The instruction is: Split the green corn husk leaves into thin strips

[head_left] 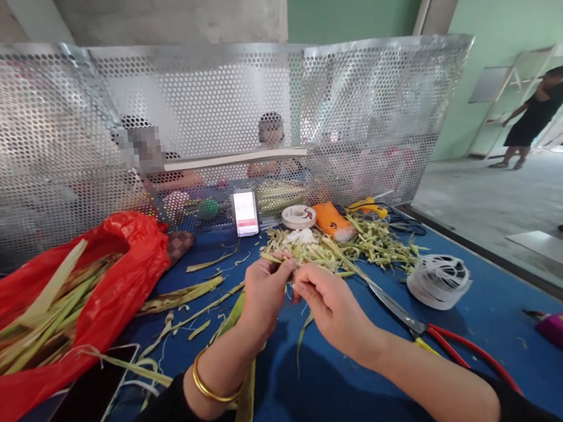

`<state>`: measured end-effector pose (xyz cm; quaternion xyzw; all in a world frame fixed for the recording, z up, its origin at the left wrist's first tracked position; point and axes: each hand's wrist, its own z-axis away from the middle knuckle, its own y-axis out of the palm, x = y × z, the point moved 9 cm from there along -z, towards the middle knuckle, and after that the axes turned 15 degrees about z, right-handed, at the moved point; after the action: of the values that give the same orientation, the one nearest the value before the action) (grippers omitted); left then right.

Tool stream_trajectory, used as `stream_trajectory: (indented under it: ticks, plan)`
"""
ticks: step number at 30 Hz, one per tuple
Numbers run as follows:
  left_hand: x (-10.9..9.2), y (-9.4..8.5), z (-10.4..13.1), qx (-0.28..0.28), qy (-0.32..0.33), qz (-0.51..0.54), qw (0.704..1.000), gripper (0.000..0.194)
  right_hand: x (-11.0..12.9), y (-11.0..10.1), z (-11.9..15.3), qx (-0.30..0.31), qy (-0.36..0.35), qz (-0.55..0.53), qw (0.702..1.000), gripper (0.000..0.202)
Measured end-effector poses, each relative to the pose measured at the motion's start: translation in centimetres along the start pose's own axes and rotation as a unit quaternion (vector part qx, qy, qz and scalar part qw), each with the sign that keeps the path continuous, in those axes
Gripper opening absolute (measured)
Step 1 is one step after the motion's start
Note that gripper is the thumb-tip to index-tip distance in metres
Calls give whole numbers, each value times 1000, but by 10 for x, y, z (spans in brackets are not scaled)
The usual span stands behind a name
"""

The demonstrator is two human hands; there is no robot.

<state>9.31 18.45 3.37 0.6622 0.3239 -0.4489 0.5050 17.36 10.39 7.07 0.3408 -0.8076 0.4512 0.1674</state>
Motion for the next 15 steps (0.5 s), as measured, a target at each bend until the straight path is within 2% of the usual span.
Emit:
stream_trajectory:
  ticks: [4, 7, 10, 13, 15]
  plan:
    - [6, 8, 1, 48, -32, -26, 998, 21, 2, -6, -6, 15, -13, -1, 1000, 20]
    - [8, 16, 3, 94, -69, -48, 992, 16, 1, -28, -14, -33, -43, 33, 998, 18]
    - [12, 26, 10, 154, -106, -98, 978, 8, -9, -43, -16, -78, -33, 150, 985, 18]
    - [19, 37, 18, 215, -123, -134, 959, 9, -24, -36, -14, -57, 16, 280, 958, 19]
    - [24, 40, 21, 235, -135, -143, 952, 10, -28, -28, -12, -41, 30, 336, 941, 20]
